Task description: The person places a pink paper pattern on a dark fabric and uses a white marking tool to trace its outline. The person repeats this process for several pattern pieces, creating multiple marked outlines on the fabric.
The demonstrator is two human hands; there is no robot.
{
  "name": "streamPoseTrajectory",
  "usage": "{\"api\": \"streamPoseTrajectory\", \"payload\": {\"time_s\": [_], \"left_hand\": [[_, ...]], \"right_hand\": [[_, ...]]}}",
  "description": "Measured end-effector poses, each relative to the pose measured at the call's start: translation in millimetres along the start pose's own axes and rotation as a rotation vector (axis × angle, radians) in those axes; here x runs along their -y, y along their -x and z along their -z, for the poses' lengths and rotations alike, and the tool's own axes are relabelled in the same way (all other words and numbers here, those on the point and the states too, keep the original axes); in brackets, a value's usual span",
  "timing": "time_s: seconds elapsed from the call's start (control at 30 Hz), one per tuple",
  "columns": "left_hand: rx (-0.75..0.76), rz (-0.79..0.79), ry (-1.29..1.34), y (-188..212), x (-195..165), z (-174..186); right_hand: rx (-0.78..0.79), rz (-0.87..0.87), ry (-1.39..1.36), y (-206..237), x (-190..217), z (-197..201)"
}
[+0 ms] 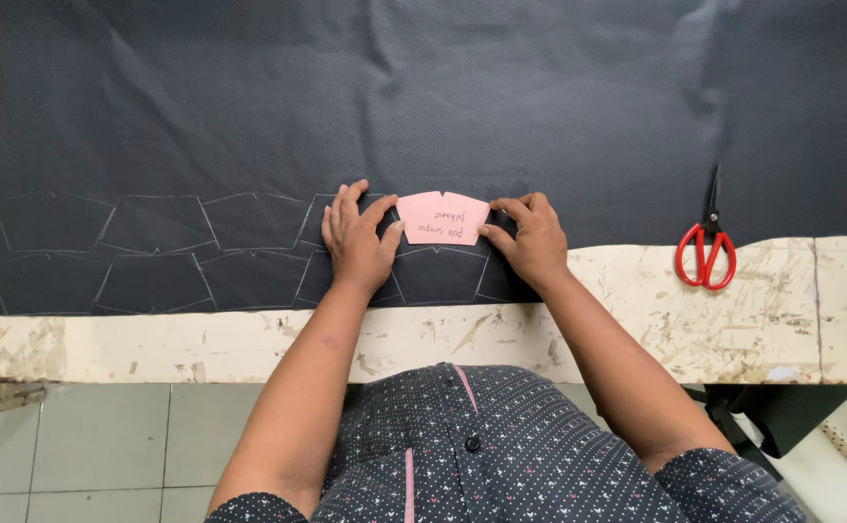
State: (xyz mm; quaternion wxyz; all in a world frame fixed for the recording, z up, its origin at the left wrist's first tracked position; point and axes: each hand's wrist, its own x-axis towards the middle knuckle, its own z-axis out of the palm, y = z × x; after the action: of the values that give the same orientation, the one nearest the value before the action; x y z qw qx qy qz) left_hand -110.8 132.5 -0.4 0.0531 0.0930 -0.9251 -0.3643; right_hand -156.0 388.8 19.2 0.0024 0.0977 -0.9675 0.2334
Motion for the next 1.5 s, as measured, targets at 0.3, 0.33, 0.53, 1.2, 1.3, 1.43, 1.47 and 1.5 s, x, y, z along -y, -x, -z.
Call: {"api": "streamPoseTrajectory", "payload": {"time_s": [0.3,0.33,0.53,1.2,1.3,1.43,1.47,1.5], "left_hand": [[-0.024,-0.073,0.019,2.1,4.9,1.1],[-0.02,-0.071,0.018,2.1,4.1,1.8],[-0.016,-0.074,0.01,2.5,1.6,3.5],[-0.036,-0.092,-0.004,3.5,6.6,-0.7],[-0.023,-0.094,-0.013,3.1,4.6,1.2],[-0.01,-0.074,-0.019,2.7,3.0,3.1],[-0.006,-0.069,-0.018,2.6,2.7,3.3],[-0.001,-0.062,-0.017,3.2,2.5,3.3]], "right_hand": [[-0.009,0.005,-0.004,2.3,-0.5,-1.4],[-0.01,0.005,-0.005,2.2,-0.2,-1.2],[0.026,-0.026,0.007,1.5,2.3,-0.6],[-0.004,0.02,0.012,2.9,-0.5,-3.3],[-0.003,0.019,0.012,3.5,-0.1,-1.5],[-0.002,0.027,0.012,3.8,1.5,-0.5],[0.006,0.018,0.017,3.5,1.7,-0.1],[0.016,0.009,0.022,3.6,1.9,0.0]]}}
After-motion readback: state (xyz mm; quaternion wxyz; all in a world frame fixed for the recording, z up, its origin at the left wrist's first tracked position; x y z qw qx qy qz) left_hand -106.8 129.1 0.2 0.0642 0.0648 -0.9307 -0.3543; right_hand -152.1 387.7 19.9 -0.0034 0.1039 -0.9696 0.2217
